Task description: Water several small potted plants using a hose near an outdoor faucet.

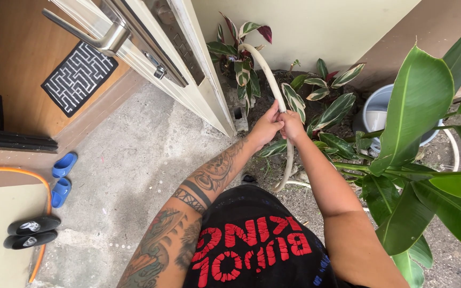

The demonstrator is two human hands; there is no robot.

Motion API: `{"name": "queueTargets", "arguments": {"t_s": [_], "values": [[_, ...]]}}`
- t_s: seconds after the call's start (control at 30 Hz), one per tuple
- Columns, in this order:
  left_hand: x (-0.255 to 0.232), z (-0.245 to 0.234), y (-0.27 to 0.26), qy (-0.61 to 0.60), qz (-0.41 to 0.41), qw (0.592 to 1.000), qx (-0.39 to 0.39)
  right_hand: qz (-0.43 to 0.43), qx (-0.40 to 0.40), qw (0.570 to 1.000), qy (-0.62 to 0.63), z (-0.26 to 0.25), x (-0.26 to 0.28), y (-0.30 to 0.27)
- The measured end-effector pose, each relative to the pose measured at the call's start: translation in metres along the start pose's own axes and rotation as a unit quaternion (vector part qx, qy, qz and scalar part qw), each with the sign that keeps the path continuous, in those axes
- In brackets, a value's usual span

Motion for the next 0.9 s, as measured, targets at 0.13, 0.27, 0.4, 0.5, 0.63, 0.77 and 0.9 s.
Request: {"name": "queueTargets", "arguments": {"t_s": [0.13, 0.27, 0.4, 0.5, 0.63, 0.77, 0.9], "values": [[0.001, 0.0, 0.0, 0.005, -0.006, 1.0, -0.006, -0.001, 0.001, 1.0, -0.003, 0.0, 0.0, 0.001], [0.01, 0.001, 0.002, -0.003, -0.007, 1.0, 0.001, 0.005, -0.006, 1.0, -0.001, -0.007, -0.006, 0.005], [0.036, 0.007, 0.008, 0.013, -0.012, 1.0, 0.016, -0.018, -0.019, 0.999, 0.037, -0.036, -0.012, 0.006], [0.047, 0.004, -0.002, 0.098, -0.029, 0.994, 0.035, -0.009, -0.068, 0.997, 0.043, -0.072, -0.012, -0.004], [0.037, -0.007, -0.016, 0.143, -0.053, 0.987, 0.057, -0.016, -0.111, 0.992, 0.055, -0.11, -0.011, -0.016], [0.027, -0.018, -0.022, 0.181, -0.13, 0.974, 0.037, 0.02, -0.148, 0.986, 0.073, -0.12, -0.011, -0.03], [0.075, -0.039, -0.01, 0.163, -0.109, 0.981, 0.018, 0.028, -0.148, 0.986, 0.07, -0.125, -0.03, -0.033]]}}
Point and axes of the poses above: each hand's wrist, its own y-axis towards the middle knuckle, its own z-axis out of the palm, x = y × z, the point moved 1 cm from there along y, towards the middle knuckle, and after that the axes turned 8 degrees about y, right-handed, at the moved point
